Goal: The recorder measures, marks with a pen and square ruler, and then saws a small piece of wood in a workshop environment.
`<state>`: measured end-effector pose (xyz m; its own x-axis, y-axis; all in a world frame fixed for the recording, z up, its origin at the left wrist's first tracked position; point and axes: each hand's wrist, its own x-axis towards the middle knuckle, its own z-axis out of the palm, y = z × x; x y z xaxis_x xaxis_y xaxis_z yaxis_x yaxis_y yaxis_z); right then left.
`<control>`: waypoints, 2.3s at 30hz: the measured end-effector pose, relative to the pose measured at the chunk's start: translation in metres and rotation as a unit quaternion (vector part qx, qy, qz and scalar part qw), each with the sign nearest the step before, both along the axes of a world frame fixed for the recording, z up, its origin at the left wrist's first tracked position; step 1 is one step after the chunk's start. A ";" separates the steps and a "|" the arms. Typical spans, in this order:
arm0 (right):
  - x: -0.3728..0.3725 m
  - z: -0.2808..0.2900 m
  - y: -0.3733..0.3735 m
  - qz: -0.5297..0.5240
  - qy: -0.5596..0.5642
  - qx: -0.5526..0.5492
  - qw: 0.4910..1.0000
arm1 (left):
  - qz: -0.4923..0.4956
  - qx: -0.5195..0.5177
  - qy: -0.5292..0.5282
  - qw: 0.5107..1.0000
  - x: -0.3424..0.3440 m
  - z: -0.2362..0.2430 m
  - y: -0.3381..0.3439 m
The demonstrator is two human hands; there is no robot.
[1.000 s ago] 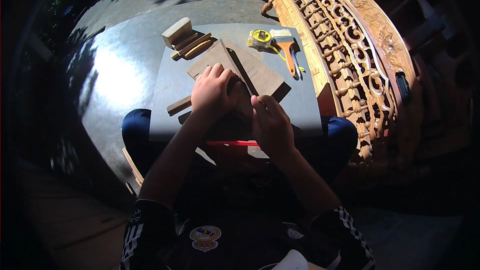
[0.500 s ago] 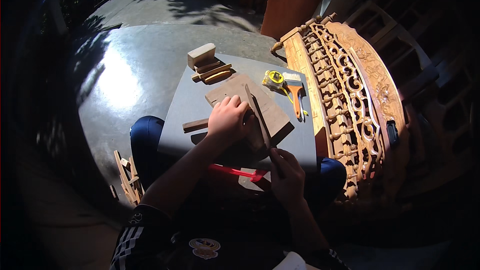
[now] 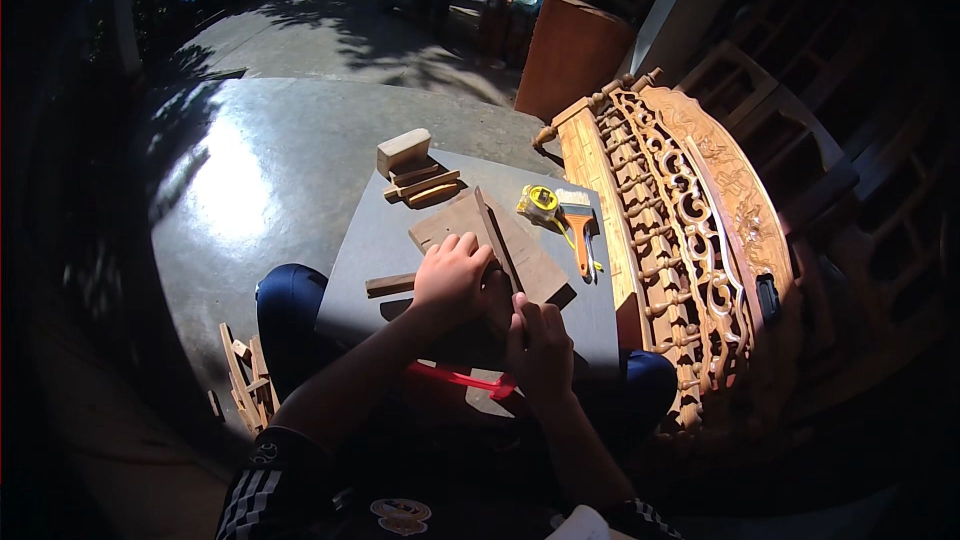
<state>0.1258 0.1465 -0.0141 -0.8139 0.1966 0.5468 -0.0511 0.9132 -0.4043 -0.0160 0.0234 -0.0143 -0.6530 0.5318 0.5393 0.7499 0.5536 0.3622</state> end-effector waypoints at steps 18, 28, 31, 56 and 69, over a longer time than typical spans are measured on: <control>0.069 0.019 -0.005 0.014 0.004 -0.033 0.999 | 0.001 0.007 -0.008 1.000 -0.004 -0.006 -0.003; 0.013 0.001 -0.001 0.046 0.054 -0.041 0.997 | -0.014 -0.003 -0.008 1.000 -0.003 0.001 0.001; -0.002 -0.005 0.007 0.039 0.036 -0.010 0.999 | -0.002 0.008 0.005 1.000 -0.007 0.003 0.005; 0.092 0.021 -0.004 0.017 -0.030 0.000 0.999 | -0.001 -0.010 -0.031 0.999 0.001 0.003 0.006; 0.013 -0.003 0.007 0.054 -0.023 -0.040 0.997 | -0.028 -0.005 -0.036 0.999 0.004 0.008 0.010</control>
<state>0.1388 0.1531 -0.0167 -0.8567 0.1473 0.4943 -0.1277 0.8680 -0.4799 -0.0118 0.0337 -0.0061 -0.6586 0.5739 0.4868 0.7524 0.5150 0.4107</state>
